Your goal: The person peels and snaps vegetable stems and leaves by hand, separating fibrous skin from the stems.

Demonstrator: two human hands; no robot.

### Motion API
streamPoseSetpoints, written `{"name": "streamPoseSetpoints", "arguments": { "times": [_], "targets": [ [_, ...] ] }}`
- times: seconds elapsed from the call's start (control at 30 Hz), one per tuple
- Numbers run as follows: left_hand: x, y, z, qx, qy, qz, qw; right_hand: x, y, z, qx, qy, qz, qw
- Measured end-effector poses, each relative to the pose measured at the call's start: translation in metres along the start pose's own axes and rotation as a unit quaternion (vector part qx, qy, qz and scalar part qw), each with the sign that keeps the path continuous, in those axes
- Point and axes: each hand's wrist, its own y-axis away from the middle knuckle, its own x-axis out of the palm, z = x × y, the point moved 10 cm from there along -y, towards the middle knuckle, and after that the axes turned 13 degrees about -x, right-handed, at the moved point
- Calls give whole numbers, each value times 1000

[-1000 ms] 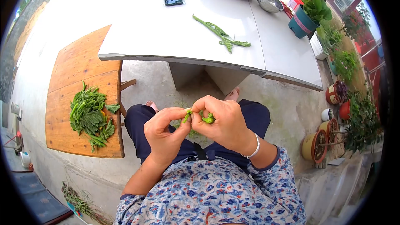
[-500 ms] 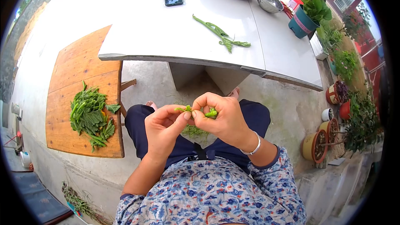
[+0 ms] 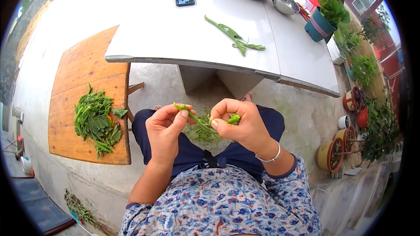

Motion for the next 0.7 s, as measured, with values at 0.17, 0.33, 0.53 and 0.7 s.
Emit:
{"name": "streamPoseSetpoints", "arguments": {
  "times": [0.17, 0.33, 0.53, 0.7],
  "targets": [
    [-19, -6, -6, 28, 29, -31, 999, -15, 12, 4, 37, -60, -10, 997],
    [-37, -12, -9, 29, 46, -56, 997, -39, 28, -3, 66, -99, -51, 992],
    [-57, -13, -21, 72, 56, -100, 991, -61, 35, 0, 47, -19, -71, 996],
    [-45, -15, -6, 37, 84, -25, 995, -60, 36, -9, -12, 201, -51, 978]
  ]
}}
